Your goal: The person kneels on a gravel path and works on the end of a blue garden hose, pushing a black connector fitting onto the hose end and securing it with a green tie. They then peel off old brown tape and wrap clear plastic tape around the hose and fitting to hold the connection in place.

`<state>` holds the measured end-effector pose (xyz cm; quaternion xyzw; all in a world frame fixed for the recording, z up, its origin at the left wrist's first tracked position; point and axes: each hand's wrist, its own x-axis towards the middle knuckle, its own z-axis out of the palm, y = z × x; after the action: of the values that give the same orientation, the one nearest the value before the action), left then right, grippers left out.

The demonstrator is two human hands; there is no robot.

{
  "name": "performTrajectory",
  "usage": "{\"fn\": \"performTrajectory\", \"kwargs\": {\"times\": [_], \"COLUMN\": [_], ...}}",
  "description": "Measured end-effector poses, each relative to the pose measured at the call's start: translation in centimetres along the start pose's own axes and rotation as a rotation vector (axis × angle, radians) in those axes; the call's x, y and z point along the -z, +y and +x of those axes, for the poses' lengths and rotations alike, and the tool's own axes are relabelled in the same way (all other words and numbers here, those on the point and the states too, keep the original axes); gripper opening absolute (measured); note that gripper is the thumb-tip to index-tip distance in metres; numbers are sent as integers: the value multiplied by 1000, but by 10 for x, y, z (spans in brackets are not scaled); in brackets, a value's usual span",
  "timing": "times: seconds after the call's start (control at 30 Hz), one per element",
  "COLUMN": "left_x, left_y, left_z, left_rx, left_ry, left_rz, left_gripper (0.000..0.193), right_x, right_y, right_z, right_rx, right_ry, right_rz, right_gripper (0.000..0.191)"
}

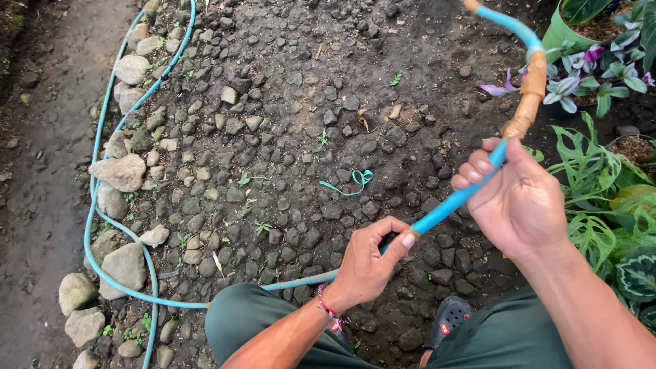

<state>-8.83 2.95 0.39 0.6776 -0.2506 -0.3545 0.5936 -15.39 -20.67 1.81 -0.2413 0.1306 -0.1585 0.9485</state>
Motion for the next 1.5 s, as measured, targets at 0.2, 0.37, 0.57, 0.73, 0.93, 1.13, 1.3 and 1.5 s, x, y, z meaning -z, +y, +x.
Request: {"fn": "performTrajectory", "kwargs": {"times": [0.2,0.37,0.57,0.73,0.93,1.13,1.3,1.5], "left_x": [6,6,8,7,-6,-17,-2,-2], "left_y": [2,11,13,12,9,5,-5,-18], "left_z": [5,2,5,2,-1,-7,-2,-1], "left_rx": [10,-157,-108,-56,-361,-118,-14,12], "left_ry": [14,115,133,188,233,106,-158,-134], "left_rz": [-74,155,97,177,333,84,-80,-107], "left_gripper": [31,28,26,23,20,26,27,29], "right_x": [-17,-22,-26,-31,-24,-19,-22,-21], "right_y": [14,21,23,19,9,2,-1,-1], "right_z": [7,5,6,4,-1,5,7,12], "right_rx": [26,18,-19,-41,-2,-66,-94,-147], "right_ry": [10,56,95,123,194,284,217,126], "right_rz": [-218,-302,-359,-395,-182,-265,-349,-355], "right_gripper": [18,20,23,25,14,42,48,46]}}
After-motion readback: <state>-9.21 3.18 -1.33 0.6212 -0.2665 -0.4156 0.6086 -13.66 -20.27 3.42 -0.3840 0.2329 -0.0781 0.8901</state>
